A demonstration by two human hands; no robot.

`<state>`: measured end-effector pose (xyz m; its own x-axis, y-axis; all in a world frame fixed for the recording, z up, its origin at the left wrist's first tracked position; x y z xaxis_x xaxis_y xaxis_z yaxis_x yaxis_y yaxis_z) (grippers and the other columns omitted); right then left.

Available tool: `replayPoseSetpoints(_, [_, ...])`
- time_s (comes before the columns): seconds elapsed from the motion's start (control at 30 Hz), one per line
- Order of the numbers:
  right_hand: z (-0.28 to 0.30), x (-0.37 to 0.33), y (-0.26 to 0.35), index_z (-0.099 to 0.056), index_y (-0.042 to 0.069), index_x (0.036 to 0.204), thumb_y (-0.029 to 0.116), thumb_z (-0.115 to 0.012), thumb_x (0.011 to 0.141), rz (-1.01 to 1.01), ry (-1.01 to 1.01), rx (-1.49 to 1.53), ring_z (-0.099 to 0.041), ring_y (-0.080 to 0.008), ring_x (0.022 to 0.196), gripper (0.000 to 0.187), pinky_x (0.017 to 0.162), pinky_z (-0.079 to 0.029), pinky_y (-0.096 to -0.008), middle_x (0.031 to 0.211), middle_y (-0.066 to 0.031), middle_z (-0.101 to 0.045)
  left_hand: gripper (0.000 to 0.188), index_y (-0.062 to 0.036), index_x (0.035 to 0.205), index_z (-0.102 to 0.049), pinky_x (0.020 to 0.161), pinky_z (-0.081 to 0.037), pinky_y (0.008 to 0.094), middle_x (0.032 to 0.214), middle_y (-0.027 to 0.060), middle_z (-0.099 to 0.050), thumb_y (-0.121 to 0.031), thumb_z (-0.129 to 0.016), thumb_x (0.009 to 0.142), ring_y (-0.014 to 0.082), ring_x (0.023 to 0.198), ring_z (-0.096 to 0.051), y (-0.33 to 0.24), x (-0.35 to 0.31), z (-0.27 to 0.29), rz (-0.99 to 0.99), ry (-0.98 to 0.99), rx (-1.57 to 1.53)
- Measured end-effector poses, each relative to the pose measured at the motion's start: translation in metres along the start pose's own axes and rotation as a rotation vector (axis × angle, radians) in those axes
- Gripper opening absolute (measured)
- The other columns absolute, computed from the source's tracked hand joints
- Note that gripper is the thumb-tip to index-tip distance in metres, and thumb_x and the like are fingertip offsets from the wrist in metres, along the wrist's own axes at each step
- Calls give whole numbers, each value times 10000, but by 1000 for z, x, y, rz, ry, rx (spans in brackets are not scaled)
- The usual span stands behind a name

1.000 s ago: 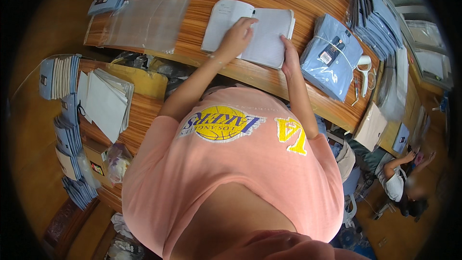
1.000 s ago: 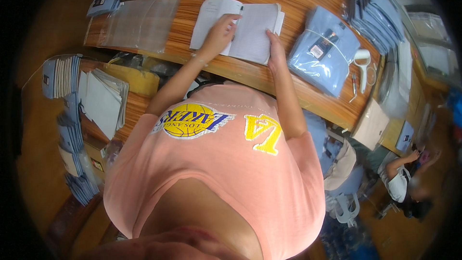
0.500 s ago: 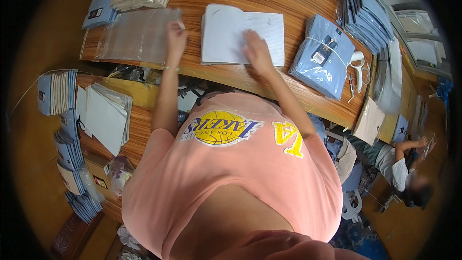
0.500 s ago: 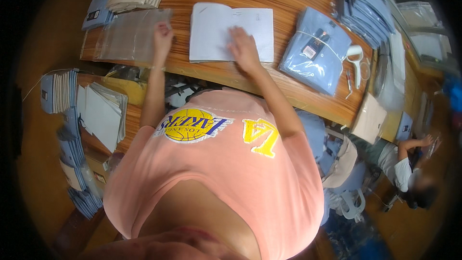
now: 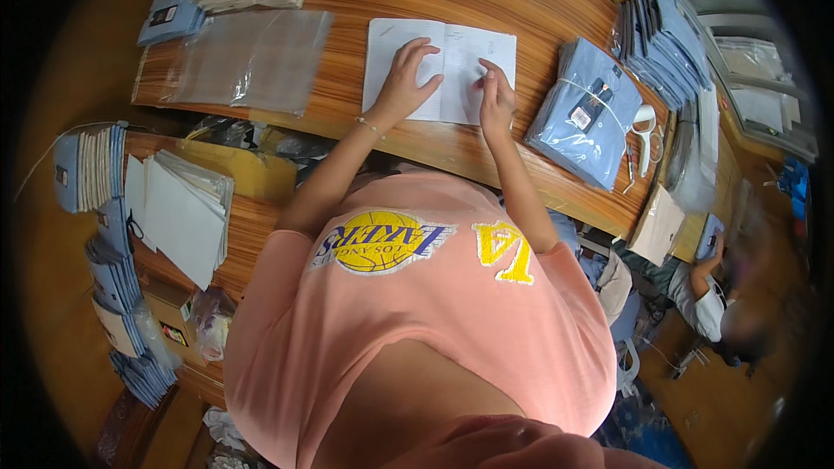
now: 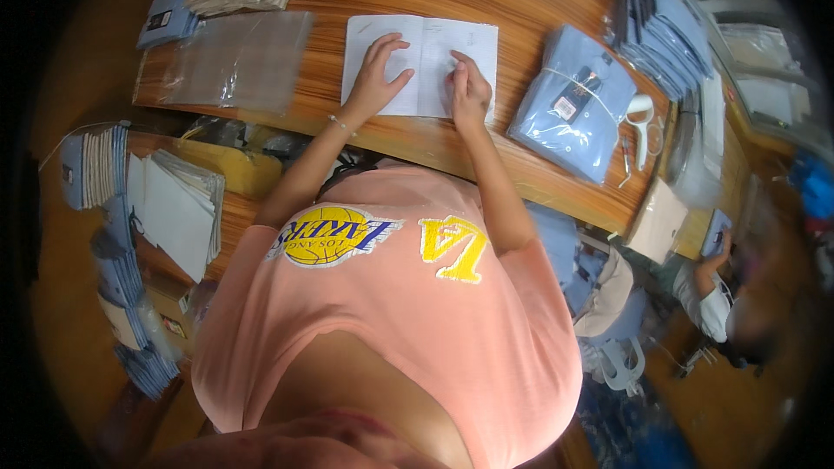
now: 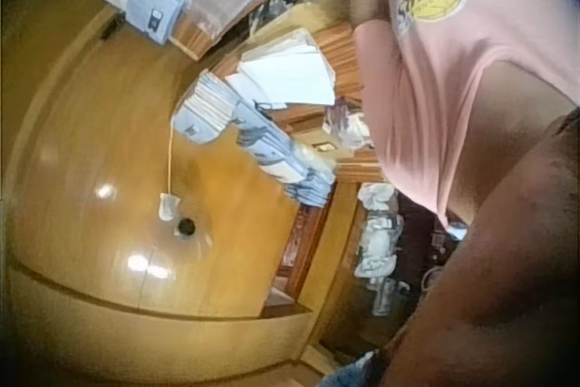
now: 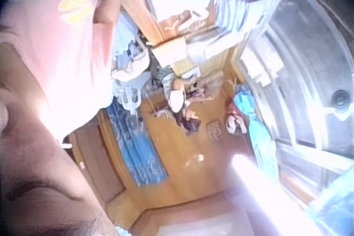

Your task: The person folds a light blue shirt, places it into a clear plastic bag, and secures it with a rubber band. They then write in a notebook before folding another shirt and placing a cardboard insert inside it.

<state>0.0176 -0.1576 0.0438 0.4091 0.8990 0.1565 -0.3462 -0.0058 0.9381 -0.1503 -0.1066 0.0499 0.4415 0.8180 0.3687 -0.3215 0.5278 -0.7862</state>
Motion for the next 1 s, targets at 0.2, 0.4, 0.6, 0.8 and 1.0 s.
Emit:
replayPoseSetpoints(0.2, [-9, -10, -56, -514, 106, 1182, 180, -574, 849, 352, 201, -724, -381, -309, 1268, 347, 1033, -210, -551, 1272, -127, -507, 514, -152, 1327, -421, 1049, -212, 536, 1413, 75, -341, -352, -524, 865, 265, 1321, -274, 34, -19, -40, -223, 392, 487])
replayPoseSetpoints(0.4, [-4, -7, -53, -541, 107, 1147, 169, -581, 845, 280, 211, -685, -384, -298, 1269, 311, 1036, -219, -522, 1257, -111, -522, 486, -147, 1291, -465, 1046, -230, 515, 1386, 58, -378, -378, -508, 865, 241, 1296, -305, 31, -18, -41, -206, 368, 491])
replayPoseSetpoints(0.6, [20, 18, -53, -525, 17, 1163, 198, -488, 909, 40, -78, -227, -507, -285, 1108, 314, 937, -360, -401, 1148, -172, -564, 479, -149, 1282, -474, 1045, -235, 506, 1380, 48, -385, -377, -511, 863, 231, 1292, -311, 29, -14, -38, -186, 386, 484])
replayPoseSetpoints(0.8, [-2, 60, -56, -552, -29, 1018, 185, -524, 894, 194, -208, -198, -528, -206, 865, 249, 788, -417, -310, 926, -125, -562, 499, -176, 1314, -441, 1058, -209, 508, 1411, 31, -349, -360, -528, 858, 227, 1313, -283, 33, -12, -39, -120, 466, 478])
replayPoseSetpoints(1.0, [-7, 71, -91, -562, -9, 924, 124, -576, 852, -96, -184, 107, -527, -160, 807, 152, 735, -410, -264, 865, -82, -585, 494, -167, 1295, -461, 1046, -236, 502, 1388, 33, -382, -362, -542, 848, 220, 1296, -312, 28, -8, -40, -129, 477, 502])
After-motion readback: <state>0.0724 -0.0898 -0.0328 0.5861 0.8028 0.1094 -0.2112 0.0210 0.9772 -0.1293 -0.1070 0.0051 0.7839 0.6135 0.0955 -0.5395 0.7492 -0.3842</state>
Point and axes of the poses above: each hand's wrist, its own x-axis towards the middle knuckle, its own z-axis out of the back of the hand, y = z × x, the point moved 4 cm from there along x, towards the middle knuckle
